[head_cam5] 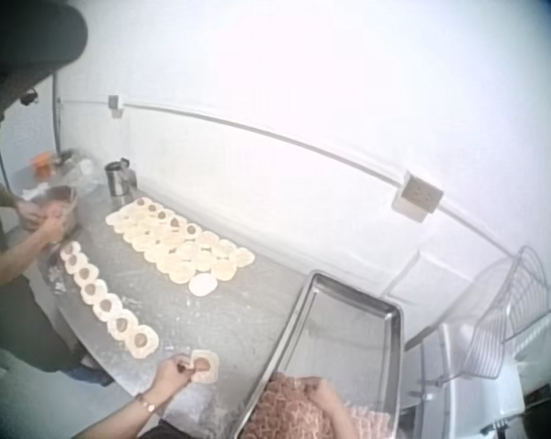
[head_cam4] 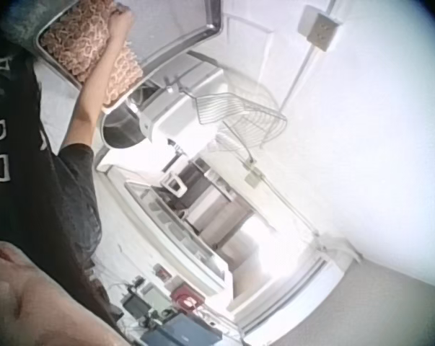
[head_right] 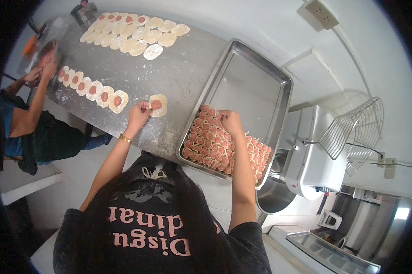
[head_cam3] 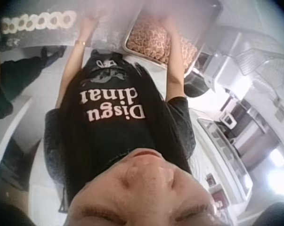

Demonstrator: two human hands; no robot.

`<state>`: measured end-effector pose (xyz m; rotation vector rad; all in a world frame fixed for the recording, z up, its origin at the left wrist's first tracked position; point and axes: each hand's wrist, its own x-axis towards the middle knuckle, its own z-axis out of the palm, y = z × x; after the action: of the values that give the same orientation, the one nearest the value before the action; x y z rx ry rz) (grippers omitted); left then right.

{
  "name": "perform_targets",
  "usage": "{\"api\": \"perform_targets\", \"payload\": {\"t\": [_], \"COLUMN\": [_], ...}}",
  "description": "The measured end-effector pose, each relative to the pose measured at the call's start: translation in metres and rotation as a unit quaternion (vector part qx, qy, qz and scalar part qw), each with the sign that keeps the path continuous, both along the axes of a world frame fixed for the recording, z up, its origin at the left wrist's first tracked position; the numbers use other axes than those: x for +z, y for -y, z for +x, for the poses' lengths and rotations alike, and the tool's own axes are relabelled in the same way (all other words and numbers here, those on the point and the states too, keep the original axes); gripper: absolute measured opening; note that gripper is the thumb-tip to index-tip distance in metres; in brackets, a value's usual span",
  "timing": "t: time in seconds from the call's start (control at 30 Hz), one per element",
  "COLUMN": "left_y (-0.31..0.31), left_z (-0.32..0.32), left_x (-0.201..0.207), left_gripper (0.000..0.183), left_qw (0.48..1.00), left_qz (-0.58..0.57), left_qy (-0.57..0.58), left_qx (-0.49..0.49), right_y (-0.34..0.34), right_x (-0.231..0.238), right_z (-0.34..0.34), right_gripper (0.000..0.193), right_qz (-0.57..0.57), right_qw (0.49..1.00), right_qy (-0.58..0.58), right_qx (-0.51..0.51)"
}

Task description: The person places a portion of meat filling onto circular dough wrappers, folds the dough over the filling, and pinches the edges to seal each dumpling. The finished dumplings are placed in neat rows on a metal tray. A coworker is visible across the table performing the same task.

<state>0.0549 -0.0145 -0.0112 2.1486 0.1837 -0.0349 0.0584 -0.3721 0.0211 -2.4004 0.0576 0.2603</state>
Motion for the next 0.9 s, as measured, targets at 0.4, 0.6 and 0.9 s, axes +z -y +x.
{"api": "perform_targets", "payload": {"t": [0.4,0.6,0.9], "left_y": [-0.008,-0.016,-0.035], "left_z": [0.011,-0.005,-0.028], "left_x": [-0.001,0.021,-0.003], "left_gripper": [0.028,0.027,0.029], "left_qw": [0.819,0.792,0.990], "left_qz": [-0.542,-0.564,-0.054], "left_qy": [-0.187,-0.230,-0.025], "left_qx": [-0.001,-0.045,-0.129], "right_y": [-0.060,-0.181,-0.228], "right_x": [0.023,-0.010,-0.048], "right_z": [-0.006,-0.028,-0.051], "right_gripper": [0.031,0.028,0.022], "right_qz": [0.167,0.527,0.483], "right_qw": [0.961,0.823,0.831], "right_qy": [0.101,-0.107,-0.083], "right_qx": [-0.197,-0.182,-0.263]}}
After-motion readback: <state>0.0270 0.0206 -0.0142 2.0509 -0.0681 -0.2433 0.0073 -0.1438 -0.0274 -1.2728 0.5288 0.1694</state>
